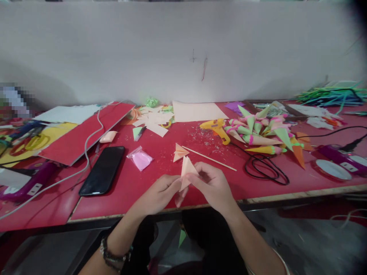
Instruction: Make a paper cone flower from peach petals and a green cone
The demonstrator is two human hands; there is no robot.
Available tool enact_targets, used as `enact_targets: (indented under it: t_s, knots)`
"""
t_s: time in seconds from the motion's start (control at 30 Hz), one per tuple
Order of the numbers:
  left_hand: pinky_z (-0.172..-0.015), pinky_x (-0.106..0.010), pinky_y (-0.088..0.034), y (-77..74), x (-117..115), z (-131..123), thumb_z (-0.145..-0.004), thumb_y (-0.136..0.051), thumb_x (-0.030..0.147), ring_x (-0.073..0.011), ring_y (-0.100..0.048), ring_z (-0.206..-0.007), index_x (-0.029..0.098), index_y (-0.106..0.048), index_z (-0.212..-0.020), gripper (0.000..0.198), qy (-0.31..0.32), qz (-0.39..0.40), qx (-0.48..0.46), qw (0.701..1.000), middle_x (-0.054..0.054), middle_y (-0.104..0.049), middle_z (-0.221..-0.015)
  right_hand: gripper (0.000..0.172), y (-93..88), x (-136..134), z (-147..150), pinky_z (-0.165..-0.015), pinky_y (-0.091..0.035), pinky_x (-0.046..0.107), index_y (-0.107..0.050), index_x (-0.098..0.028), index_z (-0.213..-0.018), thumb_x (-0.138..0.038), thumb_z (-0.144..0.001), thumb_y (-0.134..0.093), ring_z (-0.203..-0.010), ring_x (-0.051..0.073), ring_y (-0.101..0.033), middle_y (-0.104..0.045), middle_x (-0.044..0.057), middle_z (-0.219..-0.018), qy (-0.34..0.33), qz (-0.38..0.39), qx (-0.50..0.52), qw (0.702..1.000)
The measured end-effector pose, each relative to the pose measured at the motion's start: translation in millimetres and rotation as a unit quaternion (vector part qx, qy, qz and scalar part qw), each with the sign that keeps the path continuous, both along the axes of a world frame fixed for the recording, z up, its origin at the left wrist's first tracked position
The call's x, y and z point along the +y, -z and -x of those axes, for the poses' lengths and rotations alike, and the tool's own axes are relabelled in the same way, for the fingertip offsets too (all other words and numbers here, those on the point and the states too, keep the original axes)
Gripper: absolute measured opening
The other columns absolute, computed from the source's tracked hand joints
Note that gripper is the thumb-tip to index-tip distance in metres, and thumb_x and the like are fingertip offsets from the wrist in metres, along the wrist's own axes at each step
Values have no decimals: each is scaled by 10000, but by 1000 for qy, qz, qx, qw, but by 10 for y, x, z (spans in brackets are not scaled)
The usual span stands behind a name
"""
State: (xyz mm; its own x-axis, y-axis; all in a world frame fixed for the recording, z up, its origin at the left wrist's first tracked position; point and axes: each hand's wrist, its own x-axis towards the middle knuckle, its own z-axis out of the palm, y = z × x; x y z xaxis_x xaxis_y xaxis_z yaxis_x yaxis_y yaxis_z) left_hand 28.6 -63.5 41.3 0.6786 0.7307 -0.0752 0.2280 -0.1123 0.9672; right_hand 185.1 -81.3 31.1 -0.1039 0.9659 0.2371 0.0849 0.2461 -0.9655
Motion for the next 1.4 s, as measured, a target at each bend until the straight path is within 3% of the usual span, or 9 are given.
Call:
enact_targets:
  t_s: [0.2, 0.37, 0.53, 0.6, 0.7, 1.03, 1.13, 1.3, 1.4]
  knots:
    - [-671, -209, -381, 30, -22, -44, -883, -258, 288, -95, -503, -598, 154, -462, -619, 360, -10, -9, -17, 1000, 19, -506, -562, 170, 35, 19, 22, -499, -391, 199, -413, -191, -692, -283, -767, -536, -506, 78, -493, -489, -55, -572, 17, 36, 51, 998]
    - [-565, -191, -353, 115, -34, -132, -863, -320, 377, -80, -452, -537, 145, -450, -570, 395, -67, -60, 10, 996, 22, -476, -542, 148, 42, 33, 26, -495, -378, 189, -411, -207, -794, -255, -757, -546, -502, 70, -477, -500, -70, -568, 52, 19, 32, 998]
    - [-554, -178, -368, 98, -32, -96, -878, -286, 364, -68, -459, -515, 146, -443, -612, 378, -15, -39, 16, 999, 27, -485, -516, 288, 19, 32, -11, -483, -401, 187, -417, -213, -1019, -236, -757, -535, -492, 68, -498, -552, -56, -604, -12, 70, 55, 996]
    - [-505, -166, -355, 88, -26, -54, -876, -291, 366, -56, -422, -448, 151, -435, -626, 360, 17, -27, 31, 999, 50, -445, -457, 228, 6, 32, -33, -457, -390, 178, -474, -188, -972, -229, -756, -532, -476, 59, -484, -535, -50, -594, -57, 91, 37, 993]
    - [-431, -150, -323, 97, -7, -5, -870, -306, 373, -43, -382, -365, 160, -414, -624, 343, 59, -6, 55, 997, 76, -391, -394, 77, -12, 28, -55, -442, -364, 166, -524, -156, -741, -229, -762, -528, -464, 47, -454, -493, -50, -545, -102, 97, -6, 990]
    - [-390, -122, -324, 64, 17, 3, -855, -344, 365, -65, -513, -374, 152, -446, -646, 315, 107, 48, 81, 990, 91, -363, -355, 411, 16, 4, -23, -378, -279, 189, -447, -164, -541, -422, -849, -362, -366, 61, -397, -403, -49, -396, -16, 89, -69, 993]
    - [-394, -117, -324, 62, 4, 8, -858, -343, 368, -62, -519, -374, 147, -455, -662, 315, 85, 65, 69, 992, 92, -370, -347, 403, 48, 33, -31, -397, -298, 194, -427, -169, -552, -438, -844, -359, -393, 68, -407, -403, -48, -423, -20, 90, -41, 995]
    - [-390, -129, -358, 104, -3, 22, -860, -321, 406, -59, -495, -344, 155, -433, -710, 313, 7, 82, -13, 997, 101, -384, -358, 313, 15, 38, -36, -478, -351, 193, -508, -154, -689, -403, -840, -394, -495, 74, -455, -482, -26, -545, -112, 64, -50, 990]
    - [-385, -133, -370, 108, -1, 17, -857, -333, 404, -59, -491, -333, 151, -440, -717, 308, -9, 76, -31, 997, 101, -391, -357, 356, -23, 10, -18, -468, -333, 187, -520, -146, -617, -376, -851, -383, -471, 67, -446, -467, -27, -502, -80, 34, -92, 992]
